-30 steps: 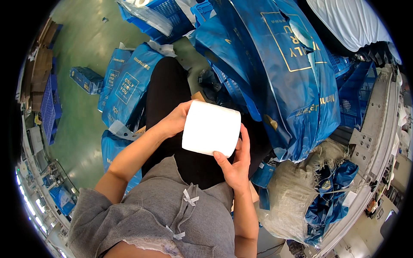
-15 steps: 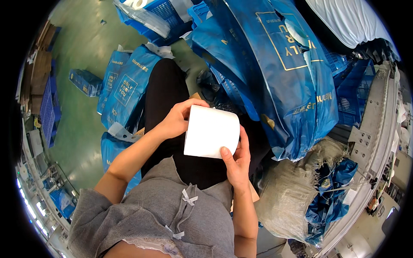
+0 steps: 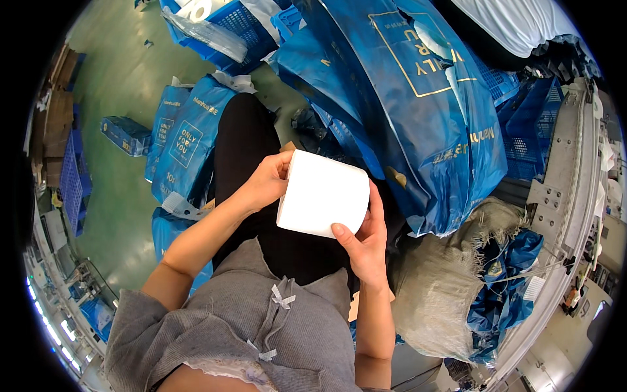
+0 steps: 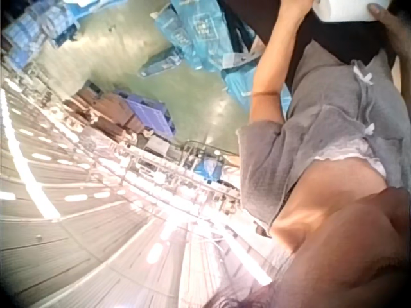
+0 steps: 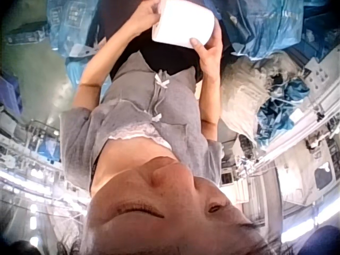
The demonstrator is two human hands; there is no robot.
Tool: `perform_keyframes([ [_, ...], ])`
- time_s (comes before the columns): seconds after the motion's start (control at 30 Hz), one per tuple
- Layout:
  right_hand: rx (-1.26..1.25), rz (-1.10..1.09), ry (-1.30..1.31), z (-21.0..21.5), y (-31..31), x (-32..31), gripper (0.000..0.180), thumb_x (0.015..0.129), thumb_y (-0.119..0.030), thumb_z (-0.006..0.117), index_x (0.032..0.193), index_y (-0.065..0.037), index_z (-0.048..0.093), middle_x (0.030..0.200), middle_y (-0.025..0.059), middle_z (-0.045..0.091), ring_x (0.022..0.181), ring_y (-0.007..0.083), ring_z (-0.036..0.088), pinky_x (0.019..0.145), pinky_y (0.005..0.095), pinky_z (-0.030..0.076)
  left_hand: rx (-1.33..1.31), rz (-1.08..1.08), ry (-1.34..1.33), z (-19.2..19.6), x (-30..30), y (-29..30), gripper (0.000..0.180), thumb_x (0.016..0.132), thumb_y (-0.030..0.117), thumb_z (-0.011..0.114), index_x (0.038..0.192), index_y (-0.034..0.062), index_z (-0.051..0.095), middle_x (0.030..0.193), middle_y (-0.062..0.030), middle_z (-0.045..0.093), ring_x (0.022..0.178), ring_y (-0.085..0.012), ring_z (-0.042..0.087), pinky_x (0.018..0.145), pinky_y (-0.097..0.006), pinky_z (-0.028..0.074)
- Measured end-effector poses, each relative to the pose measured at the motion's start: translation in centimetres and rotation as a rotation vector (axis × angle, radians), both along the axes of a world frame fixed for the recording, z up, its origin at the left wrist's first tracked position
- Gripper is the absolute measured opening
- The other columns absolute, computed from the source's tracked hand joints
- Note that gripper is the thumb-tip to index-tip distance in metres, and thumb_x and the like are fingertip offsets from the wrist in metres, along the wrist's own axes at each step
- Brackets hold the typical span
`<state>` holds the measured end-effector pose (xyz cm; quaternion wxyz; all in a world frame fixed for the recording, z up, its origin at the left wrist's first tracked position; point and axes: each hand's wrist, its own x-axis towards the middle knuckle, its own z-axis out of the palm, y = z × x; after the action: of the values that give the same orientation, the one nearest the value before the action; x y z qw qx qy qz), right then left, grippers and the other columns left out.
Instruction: The person picks up individual toilet paper rolls from a blue crate and places them into blue plastic bags.
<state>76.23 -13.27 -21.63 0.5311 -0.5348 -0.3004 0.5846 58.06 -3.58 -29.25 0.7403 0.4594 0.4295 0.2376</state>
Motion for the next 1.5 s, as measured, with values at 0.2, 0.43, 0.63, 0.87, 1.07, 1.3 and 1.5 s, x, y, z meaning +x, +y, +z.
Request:
perform_keyframes([
  [0.2,-0.032,0.031,-0.004,0.2,0.0,-0.4,0.085,0.079,-0.018,0.072,0.143,0.001,0.02,0.125,0.0177,0.051,0.118,0.0248,0.05,0.099,0.0375,0.038,-0.049,-0.042,0.087,0.5,-0.4,-0.2,0.034,0.079,-0.007,0.061,0.113,0.0005,0.059,0.098,-0.0082,0.066,0.09,-0.0134,0.062,0.078,-0.027,0.051],
  [0.43,-0.094,0.016,-0.001,0.2,0.1,-0.8,0.084,0.08,-0.018,0.072,0.142,0.002,0.019,0.119,0.018,0.055,0.112,0.0244,0.054,0.095,0.0358,0.042,-0.184,-0.075,0.084,-1.3,-0.6,-0.6,0.034,0.079,-0.005,0.059,0.113,-0.0003,0.059,0.102,-0.0115,0.065,0.093,-0.0171,0.062,0.083,-0.029,0.048],
  [0.63,-0.097,0.016,-0.015,0.2,0.3,-0.8,0.082,0.08,-0.018,0.071,0.142,0.002,0.021,0.118,0.0175,0.056,0.111,0.0236,0.055,0.093,0.0346,0.043,-0.129,-0.049,0.08,-0.6,-0.3,-0.1,0.037,0.078,-0.008,0.06,0.114,0.0005,0.057,0.103,-0.0085,0.064,0.093,-0.0156,0.062,0.082,-0.03,0.049],
  [0.87,-0.055,-0.011,0.074,1.1,-0.2,2.3,0.075,0.076,-0.015,0.074,0.136,0.005,0.034,0.115,0.014,0.059,0.106,0.0193,0.057,0.093,0.0306,0.043,0.142,-0.135,-0.152,3.4,0.1,0.5,0.046,0.074,-0.006,0.065,0.117,0.0033,0.054,0.11,-0.0083,0.059,0.101,-0.0163,0.058,0.088,-0.029,0.045],
  [1.07,0.196,-0.265,-0.032,6.9,-3.1,11.2,0.077,0.07,-0.019,0.079,0.132,0.005,0.042,0.128,0.0129,0.053,0.117,0.0209,0.05,0.099,0.0338,0.037,-0.011,-0.259,-0.221,3.3,-0.3,0.3,0.037,0.08,-0.001,0.066,0.116,0.0014,0.054,0.107,-0.0071,0.061,0.099,-0.0146,0.059,0.087,-0.028,0.047],
  [1.3,0.525,-1.054,-0.54,17.5,-6.6,30.3,0.054,0.091,-0.026,0.057,0.132,0.003,0.037,0.13,0.0169,0.047,0.118,0.0267,0.048,0.102,0.0411,0.038,0.349,0.1,0.35,0.9,-4.9,4.2,0.017,0.084,0.003,0.062,0.101,0.0019,0.061,0.091,-0.0048,0.063,0.084,-0.0114,0.059,0.079,-0.024,0.048],
  [1.5,0.393,-1.315,-0.866,19.9,-11.5,47.7,0.046,0.089,-0.02,0.062,0.124,0.003,0.045,0.114,0.0132,0.058,0.101,0.0226,0.058,0.087,0.0372,0.048,0.301,0.048,1.121,-11.0,-29.2,-2.7,0.022,0.089,0.021,0.055,0.092,0.0008,0.061,0.085,-0.0164,0.06,0.079,-0.032,0.058,0.072,-0.039,0.046],
])
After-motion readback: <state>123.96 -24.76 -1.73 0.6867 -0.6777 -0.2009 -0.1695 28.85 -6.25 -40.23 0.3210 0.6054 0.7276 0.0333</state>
